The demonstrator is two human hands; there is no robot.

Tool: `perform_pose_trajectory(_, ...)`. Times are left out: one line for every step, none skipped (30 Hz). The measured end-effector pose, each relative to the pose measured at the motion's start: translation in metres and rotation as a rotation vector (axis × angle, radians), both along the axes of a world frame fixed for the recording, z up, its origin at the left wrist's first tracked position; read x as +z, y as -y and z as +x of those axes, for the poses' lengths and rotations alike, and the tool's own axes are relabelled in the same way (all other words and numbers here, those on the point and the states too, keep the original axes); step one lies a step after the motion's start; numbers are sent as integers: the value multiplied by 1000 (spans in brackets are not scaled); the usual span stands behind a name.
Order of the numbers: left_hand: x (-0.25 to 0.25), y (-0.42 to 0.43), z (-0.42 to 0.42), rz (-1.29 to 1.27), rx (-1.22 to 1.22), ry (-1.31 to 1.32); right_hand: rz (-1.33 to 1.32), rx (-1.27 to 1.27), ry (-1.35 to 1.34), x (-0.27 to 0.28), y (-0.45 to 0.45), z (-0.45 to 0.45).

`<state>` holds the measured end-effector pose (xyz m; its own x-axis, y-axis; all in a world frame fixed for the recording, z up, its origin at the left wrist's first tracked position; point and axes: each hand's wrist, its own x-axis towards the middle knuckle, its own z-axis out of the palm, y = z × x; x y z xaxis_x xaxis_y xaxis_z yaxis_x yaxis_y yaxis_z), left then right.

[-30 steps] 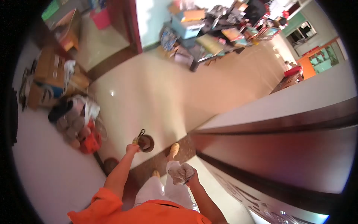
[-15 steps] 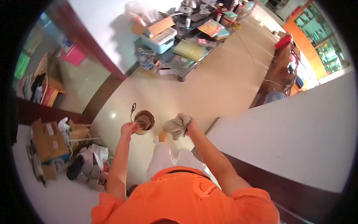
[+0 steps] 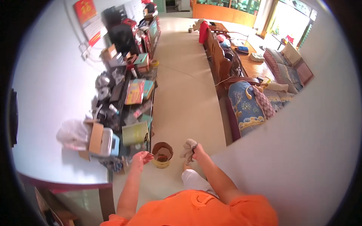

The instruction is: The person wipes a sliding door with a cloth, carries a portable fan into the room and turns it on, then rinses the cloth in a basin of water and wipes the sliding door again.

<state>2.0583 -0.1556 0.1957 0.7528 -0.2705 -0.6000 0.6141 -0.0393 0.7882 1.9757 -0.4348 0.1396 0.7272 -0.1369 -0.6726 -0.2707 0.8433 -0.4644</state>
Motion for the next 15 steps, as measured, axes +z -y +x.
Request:
perform_pose_trajectory(7,20,21,-19,-19,-30,47,-26,11,2,15,21)
perform_pose_trajectory(14,41,47,-42,-34,-55,44,-41,28,6,34,48)
perform_pose_trajectory(11,60,77,-52,-43,-50,65,-87,73,13,49,74)
perform_pose_trajectory(14,77,103,-49,-55,-56,88,-129,105,20,61,92)
perform_pose_trajectory(15,95,129,-111,-79,-5,86,-138,95,27,74,111)
perform_pose_trajectory(19,115,155,-178,-99,49,-42,-112,84,35,88,136)
perform_pose_trajectory(24,135,179,-186,-103,48,-173,-85,80,43,102,157)
perform_pose_trajectory(29,153,204,-206,-96,36,-183,-89,83,49,114,172)
perform_pose_trajectory(33,172,230,-224,-89,24,-232,-80,119,57,126,189)
perform_pose_trajectory(35,191,256,-228,-96,25,-279,-71,152,59,137,207)
perform_pose_trajectory(36,209,280,-253,-98,33,-281,-80,151,51,153,225)
perform_pose_trajectory(36,226,305,-276,-103,41,-235,-130,140,40,173,240)
perform_pose_trajectory(33,244,332,-290,-100,26,-188,-186,128,32,190,253)
perform_pose_trajectory(30,258,357,-290,-123,24,-190,-208,128,24,204,264)
perform_pose_trajectory(31,274,384,-300,-127,5,-209,-275,89,20,218,275)
